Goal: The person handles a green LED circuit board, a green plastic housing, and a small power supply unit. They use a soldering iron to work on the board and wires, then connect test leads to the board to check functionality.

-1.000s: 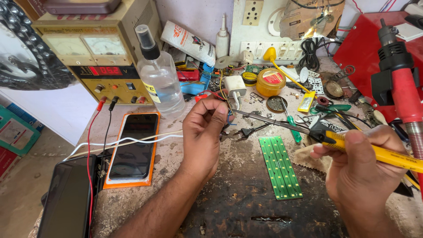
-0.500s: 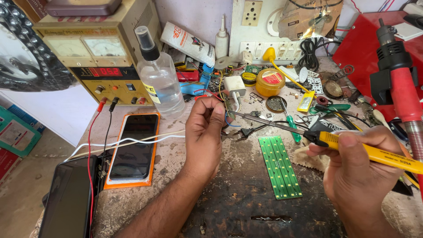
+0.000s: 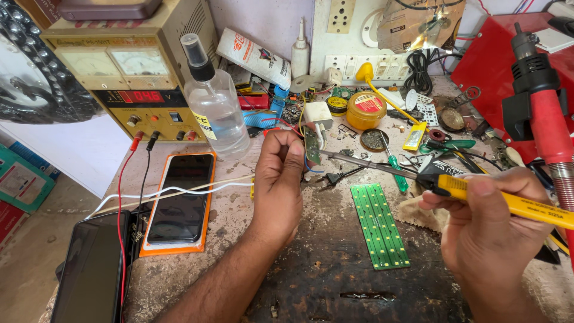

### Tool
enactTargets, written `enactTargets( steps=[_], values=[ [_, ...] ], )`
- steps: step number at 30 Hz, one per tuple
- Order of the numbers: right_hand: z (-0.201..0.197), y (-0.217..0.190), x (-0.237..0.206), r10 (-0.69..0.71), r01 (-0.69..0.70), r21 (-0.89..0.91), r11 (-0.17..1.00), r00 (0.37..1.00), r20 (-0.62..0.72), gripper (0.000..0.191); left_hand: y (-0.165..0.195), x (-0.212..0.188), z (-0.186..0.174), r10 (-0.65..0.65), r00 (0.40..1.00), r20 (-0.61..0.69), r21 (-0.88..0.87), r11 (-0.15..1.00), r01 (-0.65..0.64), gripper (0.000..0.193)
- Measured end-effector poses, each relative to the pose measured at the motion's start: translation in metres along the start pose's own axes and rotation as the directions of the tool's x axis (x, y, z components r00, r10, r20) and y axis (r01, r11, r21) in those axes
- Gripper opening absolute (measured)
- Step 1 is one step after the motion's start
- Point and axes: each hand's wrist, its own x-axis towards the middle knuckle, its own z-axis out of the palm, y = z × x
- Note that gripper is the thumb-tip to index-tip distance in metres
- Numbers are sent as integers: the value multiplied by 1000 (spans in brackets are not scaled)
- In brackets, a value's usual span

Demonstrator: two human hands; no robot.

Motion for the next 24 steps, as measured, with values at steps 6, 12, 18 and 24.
enactTargets(
  steps=[6, 12, 18, 24],
  values=[
    [-6, 2, 3, 7, -7, -18, 1000, 1000, 5, 22, 6, 0, 3, -13, 999, 29, -39, 999, 14, 4],
    [-7, -1, 4, -108, 107, 24, 994, 994, 23, 20, 0, 6, -4, -202, 978, -45, -50, 979, 199, 7],
    [15, 4, 6, -8, 24, -230, 973, 998, 68, 17, -19, -3, 0, -311, 950, 23, 28, 950, 310, 7],
    [32, 8, 2, 282, 54, -535, 843, 802, 526, 57, -21, -23, 15, -476, 872, 113, 68, 879, 471, 6]
  ],
)
